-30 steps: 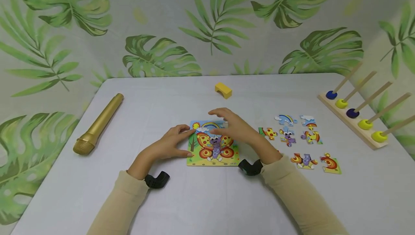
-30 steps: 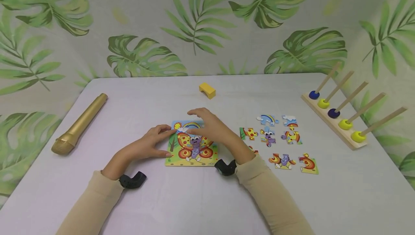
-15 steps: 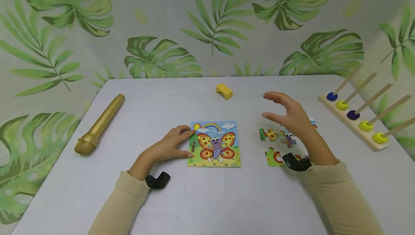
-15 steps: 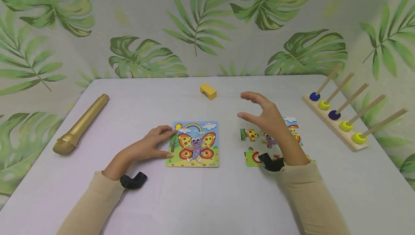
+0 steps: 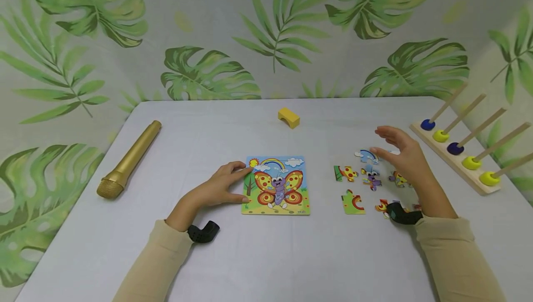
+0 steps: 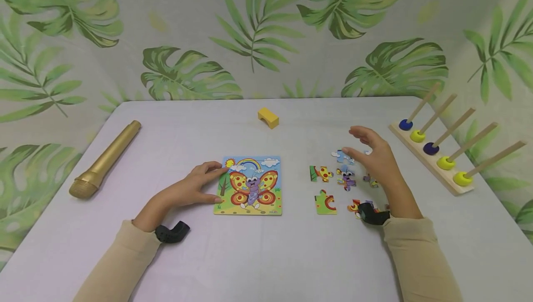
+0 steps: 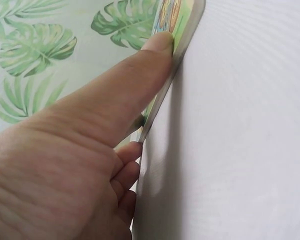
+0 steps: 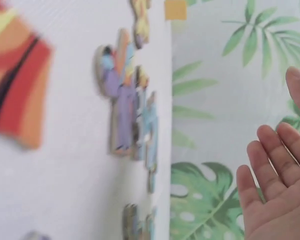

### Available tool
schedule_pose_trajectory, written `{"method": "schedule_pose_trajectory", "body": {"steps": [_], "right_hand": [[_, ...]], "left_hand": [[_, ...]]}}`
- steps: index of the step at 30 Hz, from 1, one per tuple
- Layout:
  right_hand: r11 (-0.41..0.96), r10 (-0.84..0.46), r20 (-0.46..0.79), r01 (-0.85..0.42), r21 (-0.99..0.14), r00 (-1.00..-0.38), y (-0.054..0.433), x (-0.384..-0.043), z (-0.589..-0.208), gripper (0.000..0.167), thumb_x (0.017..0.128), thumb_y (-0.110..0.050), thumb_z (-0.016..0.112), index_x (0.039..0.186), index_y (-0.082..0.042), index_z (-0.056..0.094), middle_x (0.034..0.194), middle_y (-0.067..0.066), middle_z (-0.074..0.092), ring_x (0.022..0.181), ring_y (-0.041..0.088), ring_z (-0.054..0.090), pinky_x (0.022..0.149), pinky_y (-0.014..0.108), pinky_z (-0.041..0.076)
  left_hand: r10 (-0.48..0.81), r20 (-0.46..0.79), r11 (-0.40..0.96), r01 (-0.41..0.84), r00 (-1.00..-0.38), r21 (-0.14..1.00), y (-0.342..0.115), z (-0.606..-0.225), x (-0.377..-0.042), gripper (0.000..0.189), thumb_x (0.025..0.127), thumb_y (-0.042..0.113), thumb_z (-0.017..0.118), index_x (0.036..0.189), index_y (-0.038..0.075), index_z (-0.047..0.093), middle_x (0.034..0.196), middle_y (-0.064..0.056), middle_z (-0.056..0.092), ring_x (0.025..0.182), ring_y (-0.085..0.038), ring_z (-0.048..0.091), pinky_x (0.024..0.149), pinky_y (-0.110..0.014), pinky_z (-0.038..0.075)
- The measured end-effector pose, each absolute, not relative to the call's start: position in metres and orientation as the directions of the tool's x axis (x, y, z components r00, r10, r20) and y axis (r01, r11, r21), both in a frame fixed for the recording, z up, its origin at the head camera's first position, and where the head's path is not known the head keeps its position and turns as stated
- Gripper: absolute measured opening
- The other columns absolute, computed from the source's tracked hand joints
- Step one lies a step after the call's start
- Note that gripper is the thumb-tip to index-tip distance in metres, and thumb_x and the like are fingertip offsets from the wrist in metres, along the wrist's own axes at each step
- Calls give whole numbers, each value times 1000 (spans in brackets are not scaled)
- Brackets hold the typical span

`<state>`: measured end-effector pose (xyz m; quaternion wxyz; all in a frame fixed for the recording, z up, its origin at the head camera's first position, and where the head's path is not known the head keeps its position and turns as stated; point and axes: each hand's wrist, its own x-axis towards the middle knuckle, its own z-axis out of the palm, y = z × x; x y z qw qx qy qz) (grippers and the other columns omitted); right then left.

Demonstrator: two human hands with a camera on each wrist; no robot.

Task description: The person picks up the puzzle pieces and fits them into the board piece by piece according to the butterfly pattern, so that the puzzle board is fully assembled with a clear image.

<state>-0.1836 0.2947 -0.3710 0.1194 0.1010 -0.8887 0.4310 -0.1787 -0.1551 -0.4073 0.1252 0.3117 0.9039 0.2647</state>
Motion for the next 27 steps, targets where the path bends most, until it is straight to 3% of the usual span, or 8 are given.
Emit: {"method": "schedule_pose_trajectory", "body": {"steps": [7, 19, 27], "right_hand": [[616, -79, 178, -188, -765, -981, 305, -185, -384, 57, 86, -28, 62, 133, -6, 39, 130, 17, 43, 119, 34, 36, 96, 50, 28], [663, -98, 28, -86, -744, -995, 319, -188, -406, 63, 86, -34, 60, 135, -3, 35, 134, 21, 38, 119, 42, 34, 93, 59, 27], [713, -120, 6, -91, -695, -993, 319, -188, -407, 62, 89, -34, 55, 138, -5, 32, 135, 23, 36, 121, 45, 29, 93, 61, 23]], "left_hand": [[629, -59, 665, 497, -775, 557, -156, -408, -178, 79, 76, 44, 69, 141, 16, 33, 140, -9, 26, 128, -27, 20, 103, -44, 20], [626, -63, 663, 487, -777, 569, -156, -409, -178, 79, 75, 44, 69, 141, 16, 33, 140, -9, 26, 128, -27, 20, 102, -45, 20], [626, -60, 658, 486, -777, 575, -156, -408, -178, 79, 75, 43, 69, 140, 16, 33, 140, -9, 27, 128, -27, 20, 102, -45, 20]]}}
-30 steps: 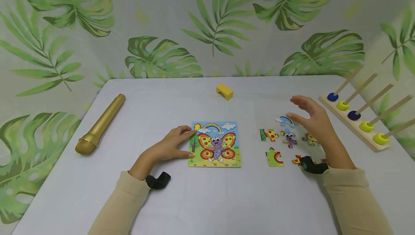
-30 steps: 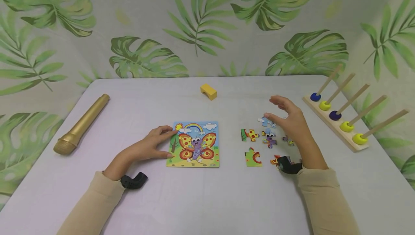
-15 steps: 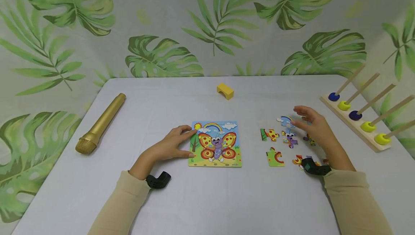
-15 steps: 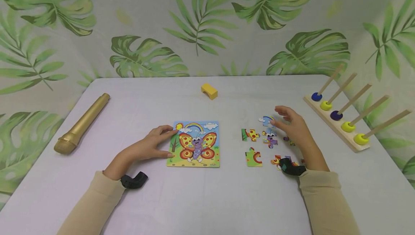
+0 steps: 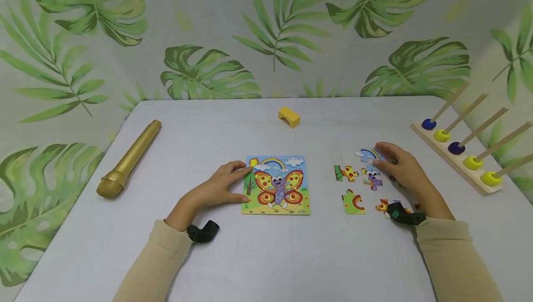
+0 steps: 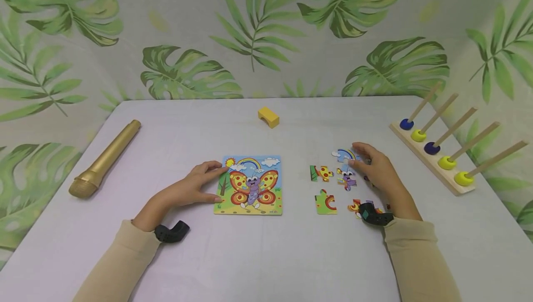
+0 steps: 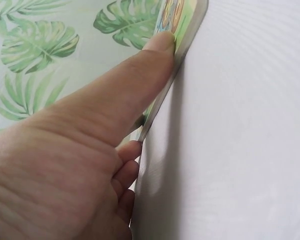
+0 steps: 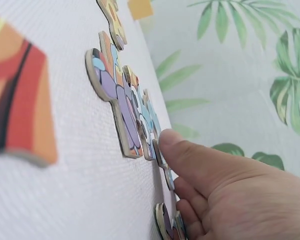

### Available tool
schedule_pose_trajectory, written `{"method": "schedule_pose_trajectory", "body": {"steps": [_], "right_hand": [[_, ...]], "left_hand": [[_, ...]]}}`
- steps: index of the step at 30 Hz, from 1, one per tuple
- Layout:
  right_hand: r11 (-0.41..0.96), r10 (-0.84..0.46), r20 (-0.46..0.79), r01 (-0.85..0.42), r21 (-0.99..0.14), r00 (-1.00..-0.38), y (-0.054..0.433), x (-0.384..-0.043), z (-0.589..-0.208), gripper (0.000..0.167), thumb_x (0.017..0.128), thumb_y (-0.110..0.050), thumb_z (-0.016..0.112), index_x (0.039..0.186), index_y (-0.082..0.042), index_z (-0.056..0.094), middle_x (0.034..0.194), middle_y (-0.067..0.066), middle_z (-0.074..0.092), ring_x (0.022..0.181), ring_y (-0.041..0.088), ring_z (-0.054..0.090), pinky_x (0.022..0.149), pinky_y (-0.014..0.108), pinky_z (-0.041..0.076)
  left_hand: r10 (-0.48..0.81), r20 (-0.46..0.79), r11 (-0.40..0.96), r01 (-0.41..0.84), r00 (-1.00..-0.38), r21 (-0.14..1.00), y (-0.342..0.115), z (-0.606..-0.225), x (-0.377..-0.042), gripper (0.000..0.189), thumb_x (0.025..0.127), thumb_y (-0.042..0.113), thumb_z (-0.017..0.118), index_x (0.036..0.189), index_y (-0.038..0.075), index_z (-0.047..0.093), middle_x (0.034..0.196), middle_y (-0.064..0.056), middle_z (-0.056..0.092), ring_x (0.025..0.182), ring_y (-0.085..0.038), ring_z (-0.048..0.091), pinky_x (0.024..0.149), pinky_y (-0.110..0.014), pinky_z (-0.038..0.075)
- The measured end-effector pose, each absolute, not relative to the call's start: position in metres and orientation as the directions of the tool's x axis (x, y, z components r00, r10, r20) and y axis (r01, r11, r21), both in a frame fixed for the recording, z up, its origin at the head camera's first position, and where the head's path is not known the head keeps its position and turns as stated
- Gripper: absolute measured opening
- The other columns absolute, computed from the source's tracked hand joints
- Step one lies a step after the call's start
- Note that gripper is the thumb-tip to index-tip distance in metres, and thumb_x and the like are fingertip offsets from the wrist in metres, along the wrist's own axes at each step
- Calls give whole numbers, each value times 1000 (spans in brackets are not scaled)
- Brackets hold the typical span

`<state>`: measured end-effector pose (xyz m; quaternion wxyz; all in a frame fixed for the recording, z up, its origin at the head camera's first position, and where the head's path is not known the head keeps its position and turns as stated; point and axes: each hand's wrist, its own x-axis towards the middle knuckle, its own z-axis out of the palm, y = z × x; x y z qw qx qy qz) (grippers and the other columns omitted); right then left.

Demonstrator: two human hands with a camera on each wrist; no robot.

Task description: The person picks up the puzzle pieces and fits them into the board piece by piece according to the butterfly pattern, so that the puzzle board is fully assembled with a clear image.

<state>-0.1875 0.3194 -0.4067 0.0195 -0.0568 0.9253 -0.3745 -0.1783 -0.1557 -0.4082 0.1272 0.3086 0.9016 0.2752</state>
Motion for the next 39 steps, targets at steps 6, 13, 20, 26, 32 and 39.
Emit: {"method": "schedule_pose_trajectory", "body": {"steps": [6, 13, 20, 26, 32, 39], "right_hand": [[741, -114, -2, -84, -666, -993, 318, -189, -408, 59, 89, -35, 54, 137, -5, 35, 136, 23, 35, 126, 42, 24, 96, 59, 20], [782, -107, 16, -94, -617, -994, 315, -188, -409, 59, 88, -38, 56, 132, -3, 41, 134, 24, 36, 123, 43, 28, 95, 58, 24], [790, -79, 133, -144, -597, -988, 311, -184, -403, 54, 88, -32, 58, 129, 0, 45, 125, 26, 40, 108, 43, 41, 84, 58, 35], [733, -52, 234, -196, -651, -971, 299, -183, -391, 48, 85, -25, 63, 125, -1, 49, 120, 20, 44, 105, 39, 44, 83, 56, 37], [676, -132, 334, -332, -658, -933, 267, -178, -368, 43, 82, -15, 67, 120, -1, 52, 117, 13, 47, 101, 25, 45, 88, 34, 39], [523, -364, 487, -607, -599, -794, 210, -172, -353, 44, 76, -1, 70, 117, -3, 55, 115, 7, 51, 95, 14, 47, 79, 21, 41]], "left_hand": [[631, -55, 656, 494, -774, 571, -156, -409, -179, 79, 76, 44, 69, 140, 16, 33, 139, -9, 27, 127, -27, 20, 102, -45, 20], [625, -72, 669, 485, -778, 563, -157, -409, -179, 79, 76, 45, 68, 141, 19, 32, 140, -8, 25, 128, -25, 19, 102, -44, 20], [625, -71, 669, 485, -778, 563, -157, -409, -179, 79, 76, 45, 68, 141, 18, 32, 141, -8, 25, 128, -26, 19, 103, -44, 20], [628, -63, 661, 489, -776, 569, -157, -412, -180, 79, 75, 49, 66, 141, 20, 32, 141, -7, 25, 129, -25, 19, 102, -45, 20], [629, -62, 659, 489, -775, 572, -157, -414, -181, 80, 75, 50, 66, 141, 20, 32, 141, -6, 25, 129, -25, 19, 102, -45, 21], [625, -63, 660, 485, -778, 574, -158, -414, -181, 80, 75, 50, 66, 141, 20, 32, 141, -7, 25, 128, -25, 19, 102, -45, 21]]}}
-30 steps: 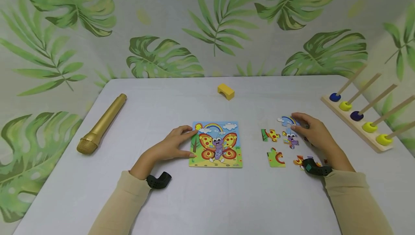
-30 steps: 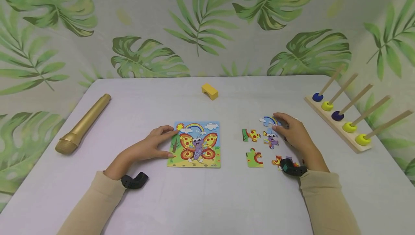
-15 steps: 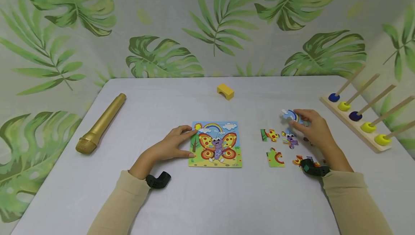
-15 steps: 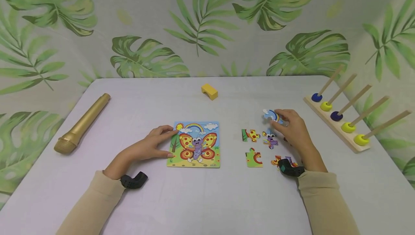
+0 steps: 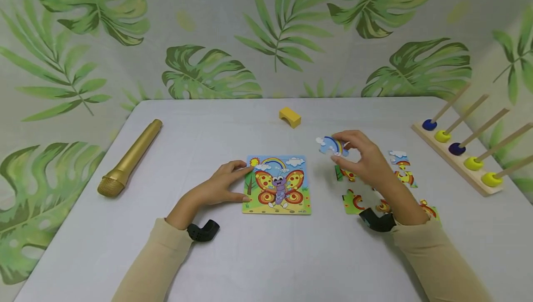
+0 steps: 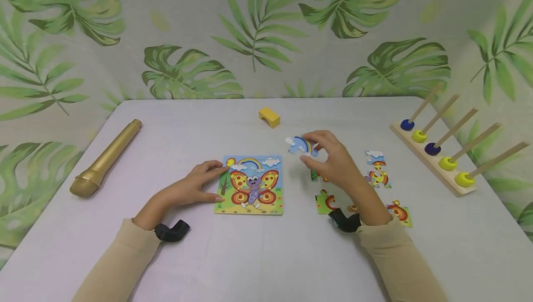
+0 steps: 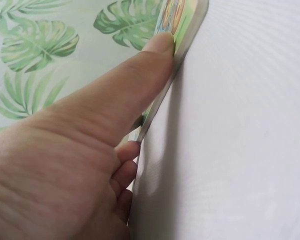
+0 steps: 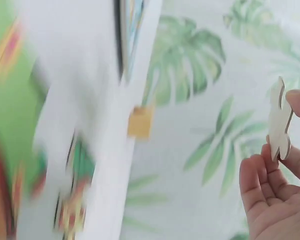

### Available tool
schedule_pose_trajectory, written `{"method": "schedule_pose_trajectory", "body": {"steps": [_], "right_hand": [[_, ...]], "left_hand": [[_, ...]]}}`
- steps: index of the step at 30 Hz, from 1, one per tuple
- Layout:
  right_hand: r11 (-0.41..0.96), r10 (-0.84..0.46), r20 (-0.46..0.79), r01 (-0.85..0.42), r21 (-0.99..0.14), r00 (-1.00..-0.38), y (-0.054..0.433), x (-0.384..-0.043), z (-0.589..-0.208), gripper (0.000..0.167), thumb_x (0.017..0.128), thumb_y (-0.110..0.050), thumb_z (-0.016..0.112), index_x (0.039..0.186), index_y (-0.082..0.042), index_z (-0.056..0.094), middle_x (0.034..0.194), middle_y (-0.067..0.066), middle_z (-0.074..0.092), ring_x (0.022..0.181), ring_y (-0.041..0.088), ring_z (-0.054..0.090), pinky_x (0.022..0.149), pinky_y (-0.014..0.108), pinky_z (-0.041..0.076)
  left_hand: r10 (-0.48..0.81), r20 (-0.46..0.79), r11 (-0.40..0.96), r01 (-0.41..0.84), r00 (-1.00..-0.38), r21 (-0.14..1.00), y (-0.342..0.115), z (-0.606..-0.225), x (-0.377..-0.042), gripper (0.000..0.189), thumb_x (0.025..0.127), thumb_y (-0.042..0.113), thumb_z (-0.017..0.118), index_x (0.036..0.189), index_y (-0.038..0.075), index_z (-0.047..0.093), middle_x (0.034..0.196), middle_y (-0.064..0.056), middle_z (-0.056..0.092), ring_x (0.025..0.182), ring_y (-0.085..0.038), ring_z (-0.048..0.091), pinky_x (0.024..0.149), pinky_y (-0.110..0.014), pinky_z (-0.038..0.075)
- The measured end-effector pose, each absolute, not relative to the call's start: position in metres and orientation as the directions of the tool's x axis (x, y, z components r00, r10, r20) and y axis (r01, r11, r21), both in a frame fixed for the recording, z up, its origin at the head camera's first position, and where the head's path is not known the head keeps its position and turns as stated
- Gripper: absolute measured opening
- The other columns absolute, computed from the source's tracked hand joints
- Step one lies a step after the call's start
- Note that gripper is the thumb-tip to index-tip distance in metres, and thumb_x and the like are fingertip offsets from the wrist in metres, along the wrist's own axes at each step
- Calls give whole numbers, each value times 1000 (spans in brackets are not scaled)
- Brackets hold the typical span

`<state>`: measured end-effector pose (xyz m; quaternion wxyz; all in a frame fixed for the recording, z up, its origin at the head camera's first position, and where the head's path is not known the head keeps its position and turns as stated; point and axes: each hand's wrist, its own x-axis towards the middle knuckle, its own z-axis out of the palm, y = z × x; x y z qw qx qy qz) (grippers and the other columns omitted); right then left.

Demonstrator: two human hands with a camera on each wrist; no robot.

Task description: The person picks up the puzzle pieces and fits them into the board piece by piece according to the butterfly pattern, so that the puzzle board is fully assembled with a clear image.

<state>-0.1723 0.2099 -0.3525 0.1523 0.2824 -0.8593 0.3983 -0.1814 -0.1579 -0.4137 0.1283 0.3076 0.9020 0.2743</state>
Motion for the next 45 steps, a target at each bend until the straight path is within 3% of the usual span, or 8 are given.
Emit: {"method": "schedule_pose_trajectory", "body": {"steps": [6, 11, 19, 25, 29, 34, 39, 45], "right_hand": [[450, -511, 405, -637, -626, -758, 159, -175, -363, 44, 78, -8, 70, 119, -6, 55, 116, 6, 50, 95, 16, 49, 78, 30, 45], [500, -573, 264, -585, -638, -776, 135, -183, -378, 42, 80, -14, 69, 119, -6, 55, 113, 10, 48, 100, 21, 47, 83, 39, 43], [573, -609, 128, -546, -612, -783, 121, -196, -396, 40, 85, -21, 64, 121, -6, 55, 114, 11, 47, 107, 24, 43, 91, 41, 38], [601, -599, 118, -542, -588, -792, 117, -202, -403, 40, 86, -24, 62, 122, -7, 55, 117, 10, 48, 110, 24, 42, 93, 42, 36], [603, -597, 122, -544, -583, -793, 114, -204, -403, 39, 85, -24, 63, 121, -8, 56, 115, 9, 50, 108, 25, 42, 92, 42, 35], [605, -588, 121, -534, -591, -800, 113, -204, -404, 40, 84, -24, 64, 121, -8, 56, 114, 9, 49, 107, 25, 42, 90, 42, 36], [620, -578, 108, -521, -587, -809, 113, -206, -406, 40, 85, -24, 63, 121, -9, 56, 114, 10, 47, 106, 26, 41, 89, 43, 36], [630, -571, 96, -509, -587, -816, 112, -207, -407, 39, 85, -24, 63, 120, -10, 57, 114, 10, 46, 106, 27, 40, 90, 44, 35]], "left_hand": [[627, -54, 650, 484, -777, 586, -158, -414, -181, 80, 75, 49, 67, 140, 19, 33, 141, -7, 25, 128, -25, 19, 102, -46, 21], [630, -51, 646, 485, -775, 589, -158, -414, -181, 80, 75, 49, 67, 140, 20, 33, 143, -6, 23, 130, -26, 17, 102, -47, 19], [651, -44, 659, 534, -758, 530, -154, -408, -181, 80, 76, 48, 66, 140, 15, 33, 146, -3, 21, 131, -27, 16, 104, -45, 15], [605, -14, 735, 552, -796, 393, -143, -406, -181, 72, 80, 57, 55, 135, 13, 39, 140, -4, 32, 128, -25, 25, 103, -42, 20], [584, 46, 761, 566, -811, 317, -135, -408, -180, 66, 84, 54, 51, 134, 11, 42, 135, -7, 39, 124, -26, 31, 101, -43, 25], [592, 80, 769, 592, -802, 240, -129, -410, -180, 60, 86, 53, 49, 137, 22, 41, 129, -11, 41, 120, -31, 35, 97, -46, 29], [609, 81, 764, 611, -789, 209, -126, -410, -181, 53, 87, 53, 46, 135, 30, 42, 128, -13, 38, 118, -31, 35, 96, -46, 30], [622, 74, 758, 623, -780, 196, -124, -405, -182, 51, 87, 50, 49, 132, 27, 47, 126, -12, 40, 115, -30, 37, 94, -46, 31]]}}
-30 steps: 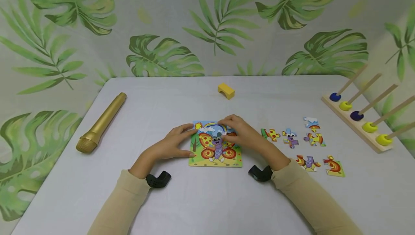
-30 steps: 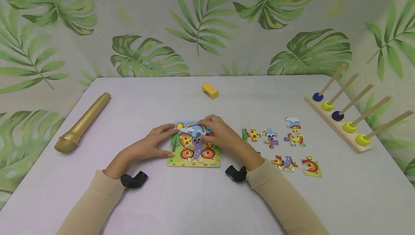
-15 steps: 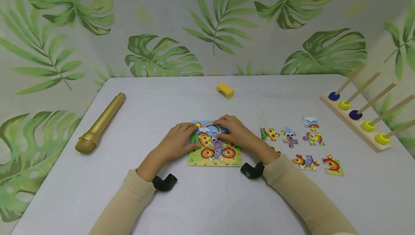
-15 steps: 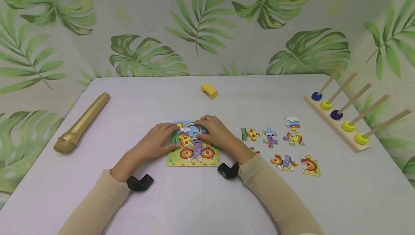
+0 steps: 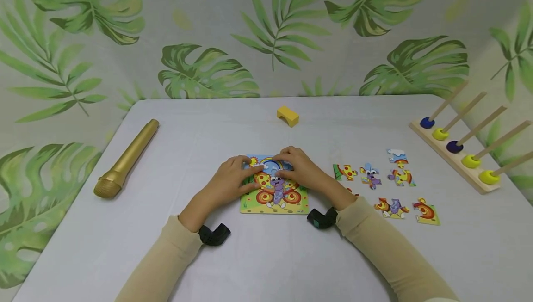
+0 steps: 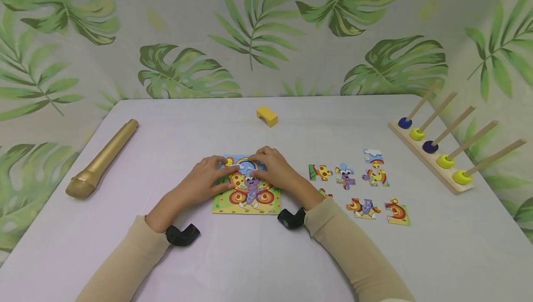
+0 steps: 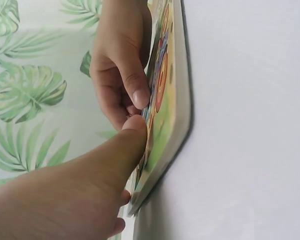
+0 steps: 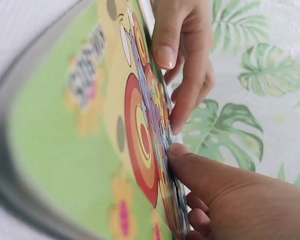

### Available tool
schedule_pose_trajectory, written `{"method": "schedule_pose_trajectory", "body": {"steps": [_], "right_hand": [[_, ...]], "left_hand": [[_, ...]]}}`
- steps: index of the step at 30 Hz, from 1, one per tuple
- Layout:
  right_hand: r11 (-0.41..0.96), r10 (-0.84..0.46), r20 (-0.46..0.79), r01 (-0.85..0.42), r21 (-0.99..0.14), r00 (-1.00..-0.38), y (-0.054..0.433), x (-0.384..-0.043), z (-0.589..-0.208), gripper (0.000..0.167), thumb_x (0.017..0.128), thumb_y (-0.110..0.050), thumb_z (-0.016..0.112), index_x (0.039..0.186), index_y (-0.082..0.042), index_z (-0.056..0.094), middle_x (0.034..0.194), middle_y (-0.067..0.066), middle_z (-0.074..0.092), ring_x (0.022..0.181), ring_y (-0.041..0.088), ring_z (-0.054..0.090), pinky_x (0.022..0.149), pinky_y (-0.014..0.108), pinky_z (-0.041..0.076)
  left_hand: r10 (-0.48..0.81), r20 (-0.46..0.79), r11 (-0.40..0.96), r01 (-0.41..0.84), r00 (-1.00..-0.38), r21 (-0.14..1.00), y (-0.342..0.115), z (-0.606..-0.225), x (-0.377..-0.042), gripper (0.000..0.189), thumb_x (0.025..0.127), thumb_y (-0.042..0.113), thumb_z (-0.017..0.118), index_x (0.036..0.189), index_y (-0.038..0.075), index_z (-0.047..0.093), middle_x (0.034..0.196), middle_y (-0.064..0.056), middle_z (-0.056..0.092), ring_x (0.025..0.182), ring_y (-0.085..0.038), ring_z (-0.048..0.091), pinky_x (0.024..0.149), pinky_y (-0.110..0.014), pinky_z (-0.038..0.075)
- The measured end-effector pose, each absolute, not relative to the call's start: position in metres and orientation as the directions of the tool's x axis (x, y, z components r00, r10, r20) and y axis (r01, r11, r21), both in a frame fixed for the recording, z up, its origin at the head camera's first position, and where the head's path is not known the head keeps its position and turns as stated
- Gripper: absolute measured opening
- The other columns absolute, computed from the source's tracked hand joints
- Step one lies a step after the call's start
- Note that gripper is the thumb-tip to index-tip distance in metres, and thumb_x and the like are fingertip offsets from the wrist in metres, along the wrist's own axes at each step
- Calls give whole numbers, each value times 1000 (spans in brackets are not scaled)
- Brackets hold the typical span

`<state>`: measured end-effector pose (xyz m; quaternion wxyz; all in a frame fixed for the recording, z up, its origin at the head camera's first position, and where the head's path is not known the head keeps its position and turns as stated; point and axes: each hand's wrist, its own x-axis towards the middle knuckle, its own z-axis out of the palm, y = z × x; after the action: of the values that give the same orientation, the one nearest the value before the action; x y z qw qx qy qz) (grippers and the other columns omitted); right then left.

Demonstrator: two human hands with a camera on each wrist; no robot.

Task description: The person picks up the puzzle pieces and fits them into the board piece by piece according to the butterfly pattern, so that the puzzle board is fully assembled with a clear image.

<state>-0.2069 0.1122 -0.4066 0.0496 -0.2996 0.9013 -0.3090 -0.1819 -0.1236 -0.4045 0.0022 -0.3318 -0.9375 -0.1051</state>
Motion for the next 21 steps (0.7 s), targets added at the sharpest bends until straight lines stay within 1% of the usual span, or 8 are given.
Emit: {"method": "schedule_pose_trajectory", "body": {"steps": [3, 7, 10, 16, 18, 21], "right_hand": [[632, -567, 95, -506, -587, -818, 112, -207, -407, 38, 84, -23, 63, 120, -11, 58, 116, 10, 45, 106, 27, 40, 90, 43, 35], [636, -566, 98, -509, -579, -819, 112, -208, -406, 38, 84, -23, 63, 120, -11, 58, 118, 12, 45, 106, 28, 39, 90, 43, 34], [638, -563, 103, -511, -575, -820, 112, -207, -405, 38, 84, -22, 64, 120, -11, 58, 118, 13, 46, 106, 28, 39, 89, 43, 35], [639, -560, 95, -503, -582, -823, 111, -206, -404, 39, 84, -22, 64, 120, -11, 59, 116, 12, 47, 104, 28, 40, 88, 42, 35], [646, -568, 69, -495, -581, -820, 112, -206, -402, 42, 84, -25, 63, 123, -11, 57, 118, 12, 45, 107, 28, 39, 89, 43, 35], [660, -561, 8, -453, -600, -828, 115, -206, -397, 50, 84, -31, 64, 128, -12, 51, 125, 13, 41, 114, 28, 37, 94, 45, 34]], "left_hand": [[630, 66, 745, 626, -774, 231, -122, -401, -183, 52, 86, 49, 53, 131, 23, 49, 128, -11, 39, 119, -29, 35, 96, -46, 29], [649, 55, 711, 631, -759, 310, -122, -402, -186, 56, 84, 47, 57, 130, 17, 49, 134, -10, 39, 125, -27, 31, 101, -46, 24], [659, 55, 694, 634, -750, 340, -123, -404, -186, 58, 83, 48, 57, 131, 16, 47, 136, -8, 39, 126, -26, 30, 102, -45, 23], [675, 67, 685, 658, -735, 314, -125, -408, -187, 57, 85, 47, 55, 133, 19, 46, 137, -8, 37, 127, -27, 29, 101, -47, 23], [679, 70, 684, 664, -731, 304, -125, -408, -186, 56, 85, 46, 55, 134, 20, 46, 137, -7, 37, 127, -27, 29, 100, -48, 24], [677, 70, 682, 661, -732, 312, -125, -408, -186, 56, 85, 46, 55, 134, 20, 45, 137, -7, 36, 127, -27, 29, 100, -48, 24]]}}
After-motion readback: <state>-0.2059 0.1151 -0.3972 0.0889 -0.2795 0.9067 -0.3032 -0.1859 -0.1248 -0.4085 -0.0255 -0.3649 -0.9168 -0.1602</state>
